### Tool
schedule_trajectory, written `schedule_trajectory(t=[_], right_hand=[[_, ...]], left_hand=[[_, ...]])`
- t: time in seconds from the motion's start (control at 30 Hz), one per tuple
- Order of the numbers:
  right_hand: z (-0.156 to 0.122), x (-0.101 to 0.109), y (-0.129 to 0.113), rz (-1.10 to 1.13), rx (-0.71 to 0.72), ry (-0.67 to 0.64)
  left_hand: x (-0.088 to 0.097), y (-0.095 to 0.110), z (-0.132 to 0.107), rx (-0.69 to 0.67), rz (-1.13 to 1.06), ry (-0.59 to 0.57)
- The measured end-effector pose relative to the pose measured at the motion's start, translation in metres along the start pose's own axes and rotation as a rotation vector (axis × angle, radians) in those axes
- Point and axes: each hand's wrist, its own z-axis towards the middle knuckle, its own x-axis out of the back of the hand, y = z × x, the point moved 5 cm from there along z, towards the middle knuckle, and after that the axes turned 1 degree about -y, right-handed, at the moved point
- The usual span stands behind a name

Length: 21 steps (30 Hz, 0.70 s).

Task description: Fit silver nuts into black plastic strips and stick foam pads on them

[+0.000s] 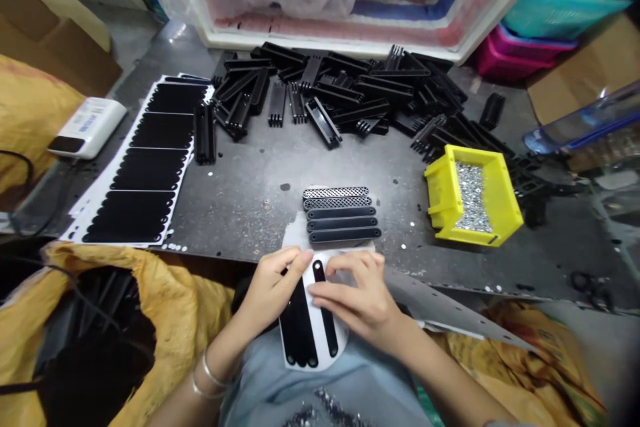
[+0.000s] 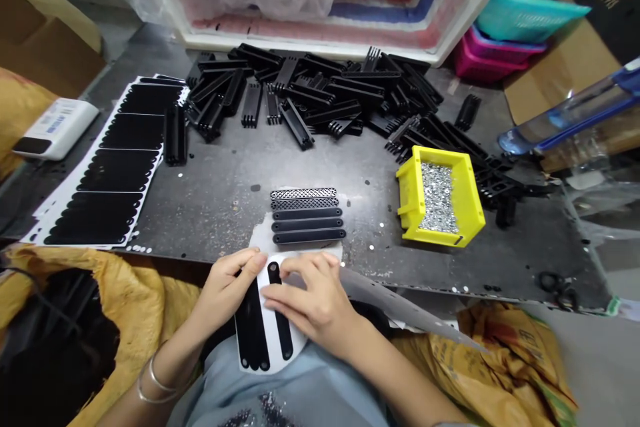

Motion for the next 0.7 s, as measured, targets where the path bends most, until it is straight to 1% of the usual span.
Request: schedule_trajectory(t=[0.1, 0.17, 0.23, 0.3, 0.37, 0.4, 0.43, 0.47, 0.57, 0.6, 0.7], right_hand=[[0.0, -0.002, 0.01, 0.134, -0.112, -0.019], [0.002, 0.001, 0.017, 0.155, -0.126, 0.017], [0.005, 0.007, 0.018, 0.156, -0.056, 0.053], [0.008, 0.012, 0.016, 0.14, 0.044, 0.039], [0.009, 0.014, 0.014, 0.155, 0.106, -0.067], [0.01, 0.013, 0.015, 0.181, 0.103, -0.133], [0.012, 0.013, 0.017, 0.218, 0.068, -0.183], [0.013, 0.013, 0.021, 0.262, 0.006, -0.199], [0.02, 0.011, 0.036, 0.379, -0.205, -0.123], [0.023, 0.008, 0.038, 0.41, -0.243, -0.096], [0.028, 0.001, 0.037, 0.509, -0.266, -0.007]], left_hand=[[0.0, 0.005, 0.01, -0.048, -0.042, -0.08], [-0.002, 0.007, 0.014, -0.066, -0.069, -0.128], [-0.002, 0.005, 0.019, -0.032, -0.101, -0.135], [0.001, 0.001, 0.023, 0.035, -0.136, -0.102], [0.007, -0.004, 0.027, 0.106, -0.166, -0.032], [0.011, -0.006, 0.03, 0.132, -0.174, 0.005], [0.014, -0.008, 0.032, 0.148, -0.179, 0.032], [0.015, -0.009, 0.034, 0.156, -0.185, 0.045], [0.011, -0.008, 0.04, 0.126, -0.211, 0.014], [0.008, -0.008, 0.041, 0.108, -0.223, 0.005], [0.002, -0.008, 0.043, 0.072, -0.243, 0.022]])
